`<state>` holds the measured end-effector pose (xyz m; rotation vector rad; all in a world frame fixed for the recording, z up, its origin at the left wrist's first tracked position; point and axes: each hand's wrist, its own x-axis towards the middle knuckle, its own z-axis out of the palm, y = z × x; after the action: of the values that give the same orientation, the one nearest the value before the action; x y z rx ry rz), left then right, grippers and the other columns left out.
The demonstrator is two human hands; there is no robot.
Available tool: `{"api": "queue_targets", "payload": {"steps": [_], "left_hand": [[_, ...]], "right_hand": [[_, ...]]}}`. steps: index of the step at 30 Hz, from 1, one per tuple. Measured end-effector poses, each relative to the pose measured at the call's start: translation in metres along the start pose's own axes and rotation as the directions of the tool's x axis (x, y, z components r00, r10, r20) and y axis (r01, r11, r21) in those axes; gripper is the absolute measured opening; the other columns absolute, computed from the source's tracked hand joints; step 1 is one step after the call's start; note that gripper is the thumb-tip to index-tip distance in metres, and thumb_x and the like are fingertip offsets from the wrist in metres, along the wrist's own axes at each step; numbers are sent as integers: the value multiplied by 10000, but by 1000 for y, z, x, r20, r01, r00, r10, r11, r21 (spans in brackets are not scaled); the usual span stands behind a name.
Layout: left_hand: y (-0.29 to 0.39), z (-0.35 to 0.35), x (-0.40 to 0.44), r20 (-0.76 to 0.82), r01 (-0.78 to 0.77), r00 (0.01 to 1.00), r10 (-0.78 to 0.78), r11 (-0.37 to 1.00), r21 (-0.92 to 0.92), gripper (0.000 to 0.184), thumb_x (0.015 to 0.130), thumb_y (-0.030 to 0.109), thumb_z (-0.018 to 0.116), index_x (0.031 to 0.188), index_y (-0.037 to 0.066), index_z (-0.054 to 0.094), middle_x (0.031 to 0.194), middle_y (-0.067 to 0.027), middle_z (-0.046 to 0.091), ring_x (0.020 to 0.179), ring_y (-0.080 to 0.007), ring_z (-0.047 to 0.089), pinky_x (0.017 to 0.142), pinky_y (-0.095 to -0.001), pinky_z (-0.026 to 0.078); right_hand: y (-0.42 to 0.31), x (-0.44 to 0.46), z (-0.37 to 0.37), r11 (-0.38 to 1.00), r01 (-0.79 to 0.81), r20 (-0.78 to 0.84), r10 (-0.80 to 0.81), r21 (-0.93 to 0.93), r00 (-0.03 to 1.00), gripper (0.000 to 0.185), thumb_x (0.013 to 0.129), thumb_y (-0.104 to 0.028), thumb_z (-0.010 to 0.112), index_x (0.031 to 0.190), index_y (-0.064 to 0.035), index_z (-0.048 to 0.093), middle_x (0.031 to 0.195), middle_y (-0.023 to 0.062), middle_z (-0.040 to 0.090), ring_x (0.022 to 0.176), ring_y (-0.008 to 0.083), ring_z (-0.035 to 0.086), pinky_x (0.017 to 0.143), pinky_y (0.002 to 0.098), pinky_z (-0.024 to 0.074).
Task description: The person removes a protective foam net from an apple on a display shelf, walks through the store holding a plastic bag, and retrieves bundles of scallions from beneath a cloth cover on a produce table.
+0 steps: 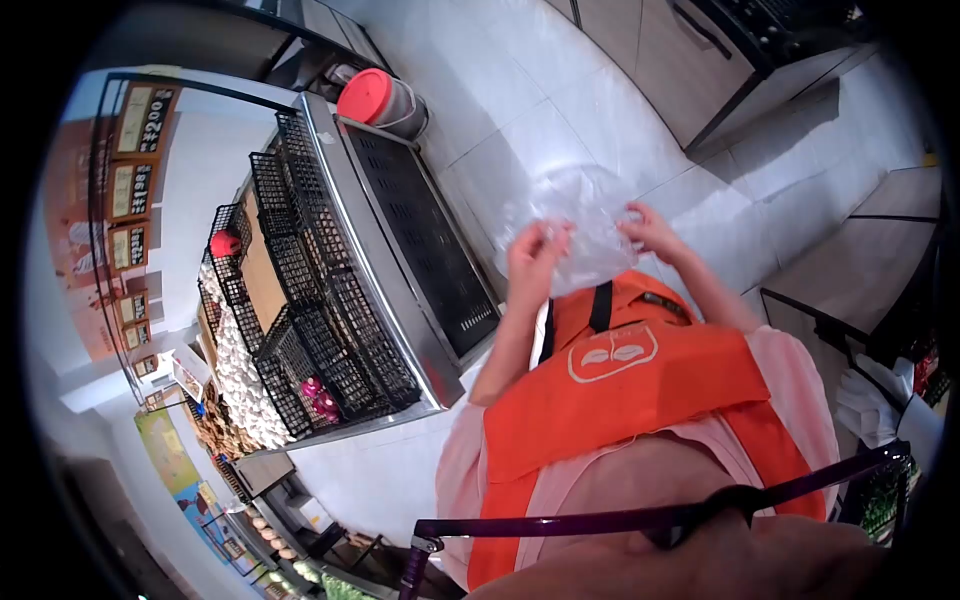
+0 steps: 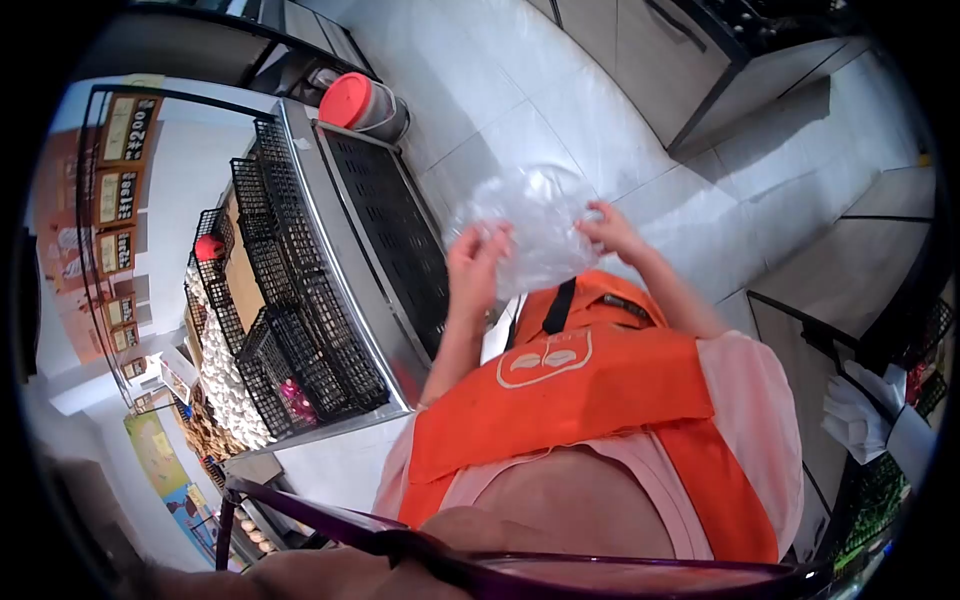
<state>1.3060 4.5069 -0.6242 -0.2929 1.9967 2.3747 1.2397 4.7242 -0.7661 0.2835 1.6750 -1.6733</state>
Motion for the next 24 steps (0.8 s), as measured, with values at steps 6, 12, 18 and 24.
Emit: {"api": "queue_targets", "payload": {"steps": [6,12,18,24], "left_hand": [[65,-65,158,-102,-179,981,162,966,-187,118,839,95,628,932,22,632,880,-36,634,676,-73,507,646,-233,421],[90,-93,287,-146,-205,975,164,921,-331,143,814,54,645,954,45,617,844,-70,646,674,-109,541,637,-268,441],[134,-116,388,-93,-236,971,222,955,-180,106,795,53,664,882,20,611,797,-73,636,640,-115,546,618,-268,445],[151,-166,469,-290,-250,930,226,967,-48,104,781,45,676,861,20,614,780,-27,621,666,-80,551,623,-224,448]], "right_hand": [[-142,83,1,951,99,49,-118,291,992,358,804,-236,668,1075,-56,519,914,79,602,833,145,600,647,285,521],[-235,186,30,891,447,-125,-455,-84,882,260,813,-100,612,1056,-33,548,969,95,618,909,193,589,746,330,489],[-395,272,50,35,887,393,-888,-460,239,373,730,4,575,1098,-37,533,982,110,602,1019,294,525,869,402,416],[-471,367,55,100,850,800,-297,-517,521,537,681,-138,625,1194,-49,494,905,104,564,943,268,507,786,394,392]]}}
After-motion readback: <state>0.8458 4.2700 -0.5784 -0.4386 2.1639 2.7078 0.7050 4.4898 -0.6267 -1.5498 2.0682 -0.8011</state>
